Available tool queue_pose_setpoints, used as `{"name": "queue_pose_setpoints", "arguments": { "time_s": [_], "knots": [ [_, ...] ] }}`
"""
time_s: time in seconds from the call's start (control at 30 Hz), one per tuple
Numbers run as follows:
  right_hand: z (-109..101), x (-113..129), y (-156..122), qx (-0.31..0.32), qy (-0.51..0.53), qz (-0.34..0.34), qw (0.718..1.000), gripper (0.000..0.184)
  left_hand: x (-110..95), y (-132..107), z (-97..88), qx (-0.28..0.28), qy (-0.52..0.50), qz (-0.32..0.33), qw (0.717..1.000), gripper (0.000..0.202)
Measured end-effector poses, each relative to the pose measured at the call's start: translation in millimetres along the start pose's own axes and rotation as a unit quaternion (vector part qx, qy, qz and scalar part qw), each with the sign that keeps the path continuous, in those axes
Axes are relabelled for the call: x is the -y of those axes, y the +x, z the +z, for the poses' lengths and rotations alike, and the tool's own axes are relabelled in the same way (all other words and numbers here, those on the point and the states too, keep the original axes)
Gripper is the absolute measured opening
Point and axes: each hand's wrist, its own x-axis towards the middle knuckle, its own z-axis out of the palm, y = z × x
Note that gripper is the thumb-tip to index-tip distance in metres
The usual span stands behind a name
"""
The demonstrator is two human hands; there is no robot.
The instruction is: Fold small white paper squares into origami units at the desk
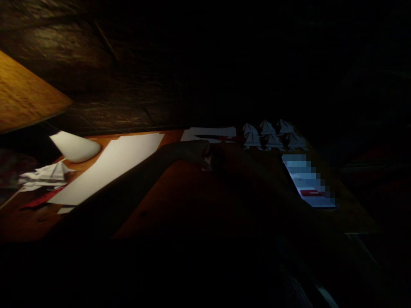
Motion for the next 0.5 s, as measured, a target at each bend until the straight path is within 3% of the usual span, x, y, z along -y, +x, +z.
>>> {"name": "queue_pose_setpoints", "arguments": {
  "time_s": [0.1,0.17,0.3,0.43,0.5],
  "knots": [
    [1,-2,-1,0.014,0.017,-0.037,0.999,0.035,0,-27,17.8,-0.151,0.03,0.151,0.977,0.029],
    [0,-2,-1,0.027,0.011,-0.07,0.997,0.026,3,-43,30.5,-0.176,0.025,0.228,0.957,0.019],
    [-4,1,-4,0.039,-0.053,-0.073,0.995,0.015,14,-55,46.5,-0.191,-0.021,0.268,0.944,0.019],
    [-14,10,-10,0.05,-0.142,-0.076,0.986,0.019,22,-44,52.3,-0.196,-0.017,0.265,0.944,0.02],
    [-19,17,-13,0.072,-0.166,-0.108,0.978,0.019,23,-40,55.0,-0.2,-0.027,0.262,0.944,0.021]
  ]
}}
